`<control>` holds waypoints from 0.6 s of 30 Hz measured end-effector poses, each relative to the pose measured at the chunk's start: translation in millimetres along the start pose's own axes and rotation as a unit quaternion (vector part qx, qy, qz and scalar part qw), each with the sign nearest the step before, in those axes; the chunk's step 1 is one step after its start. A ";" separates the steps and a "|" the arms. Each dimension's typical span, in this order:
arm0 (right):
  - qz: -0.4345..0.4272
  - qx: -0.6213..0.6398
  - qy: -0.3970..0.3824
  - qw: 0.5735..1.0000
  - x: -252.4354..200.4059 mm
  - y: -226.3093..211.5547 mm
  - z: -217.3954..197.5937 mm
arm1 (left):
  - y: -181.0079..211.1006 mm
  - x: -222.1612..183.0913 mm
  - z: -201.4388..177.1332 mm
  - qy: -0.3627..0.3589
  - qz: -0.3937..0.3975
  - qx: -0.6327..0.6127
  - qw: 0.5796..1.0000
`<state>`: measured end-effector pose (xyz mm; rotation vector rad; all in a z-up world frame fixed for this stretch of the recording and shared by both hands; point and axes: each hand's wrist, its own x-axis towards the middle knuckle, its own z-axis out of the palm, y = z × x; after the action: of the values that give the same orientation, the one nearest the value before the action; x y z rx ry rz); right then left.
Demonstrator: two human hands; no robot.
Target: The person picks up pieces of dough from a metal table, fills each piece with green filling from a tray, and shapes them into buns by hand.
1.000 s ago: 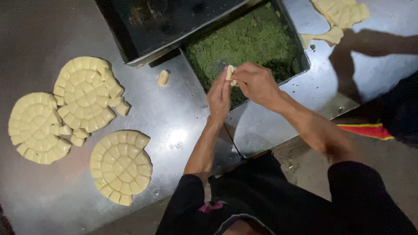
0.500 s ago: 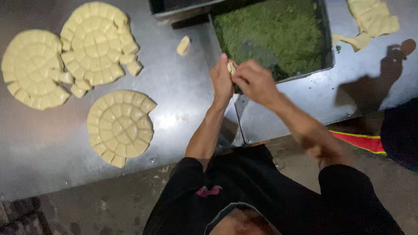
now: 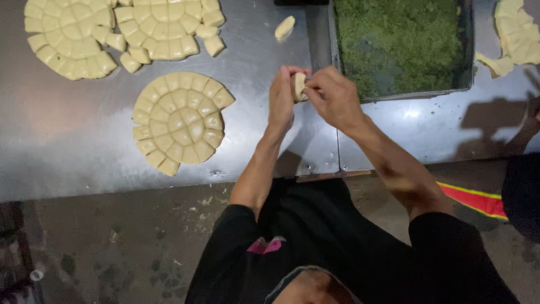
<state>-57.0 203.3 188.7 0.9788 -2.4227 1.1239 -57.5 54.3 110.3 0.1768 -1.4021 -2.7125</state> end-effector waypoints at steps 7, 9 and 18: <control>0.012 0.015 -0.052 0.998 11.8 -40.9 40.2 | -30.9 -14.6 -52.2 0.069 0.069 0.183 0.978; -0.048 -0.040 -0.077 0.995 -13.9 -54.5 52.8 | -57.0 -17.7 -71.3 0.088 0.069 0.125 0.986; 0.039 -0.069 -0.286 0.955 -170.5 17.2 92.1 | -62.2 -156.6 -190.7 -0.023 0.062 0.695 0.716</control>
<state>56.1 219.3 31.4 1.3138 -2.9604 0.7469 123.0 -44.0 -39.8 0.0666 -2.9168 -0.9662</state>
